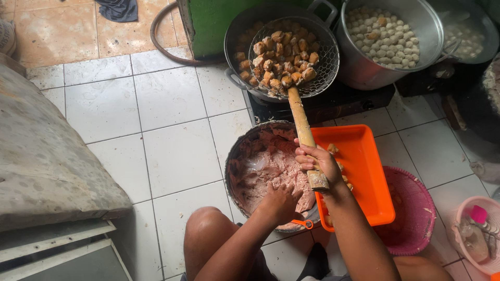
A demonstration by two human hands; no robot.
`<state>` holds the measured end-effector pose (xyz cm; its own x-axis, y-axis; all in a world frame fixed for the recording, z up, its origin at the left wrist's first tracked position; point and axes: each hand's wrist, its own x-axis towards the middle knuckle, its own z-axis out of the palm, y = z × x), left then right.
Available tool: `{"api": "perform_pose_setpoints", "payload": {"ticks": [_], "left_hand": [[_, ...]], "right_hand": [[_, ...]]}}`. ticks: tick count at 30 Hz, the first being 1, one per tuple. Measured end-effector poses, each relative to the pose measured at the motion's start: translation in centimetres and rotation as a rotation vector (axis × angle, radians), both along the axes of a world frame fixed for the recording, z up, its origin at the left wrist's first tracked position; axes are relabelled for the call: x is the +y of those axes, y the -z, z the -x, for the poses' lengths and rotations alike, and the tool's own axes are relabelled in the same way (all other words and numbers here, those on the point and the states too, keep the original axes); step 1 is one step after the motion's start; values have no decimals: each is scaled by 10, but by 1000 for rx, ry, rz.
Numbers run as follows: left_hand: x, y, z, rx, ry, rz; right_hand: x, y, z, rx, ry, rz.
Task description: The person sits on the floor and uses a small orange spatula to scoop pink meat paste from a large basin, pressing the paste into fried tofu pieces held in the other hand. Filled tofu pieces are placed on an orange tray, and the person uses a long-handled skimmer to transfer them into a pot of boiling water.
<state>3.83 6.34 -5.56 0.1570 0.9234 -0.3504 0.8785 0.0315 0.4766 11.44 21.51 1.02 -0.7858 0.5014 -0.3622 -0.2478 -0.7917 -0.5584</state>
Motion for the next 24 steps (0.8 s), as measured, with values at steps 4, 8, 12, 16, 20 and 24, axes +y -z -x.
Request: {"api": "perform_pose_setpoints", "payload": {"ticks": [4, 8, 12, 16, 20, 24], "left_hand": [[-3, 1, 2, 6, -15, 3], [-5, 2, 4, 10, 0, 31], [-6, 3, 8, 28, -8, 22], [-6, 4, 12, 37, -25, -17], [-6, 2, 13, 21, -23, 11], [-6, -2, 13, 25, -13, 34]], "right_hand": [[-4, 1, -5, 17, -13, -26], [-5, 3, -7, 25, -29, -31], [-8, 3, -3, 31, -19, 5], [-12, 2, 2, -12, -28, -52], [-11, 0, 2, 19, -40, -12], [-2, -2, -2, 36, -30, 35]]}}
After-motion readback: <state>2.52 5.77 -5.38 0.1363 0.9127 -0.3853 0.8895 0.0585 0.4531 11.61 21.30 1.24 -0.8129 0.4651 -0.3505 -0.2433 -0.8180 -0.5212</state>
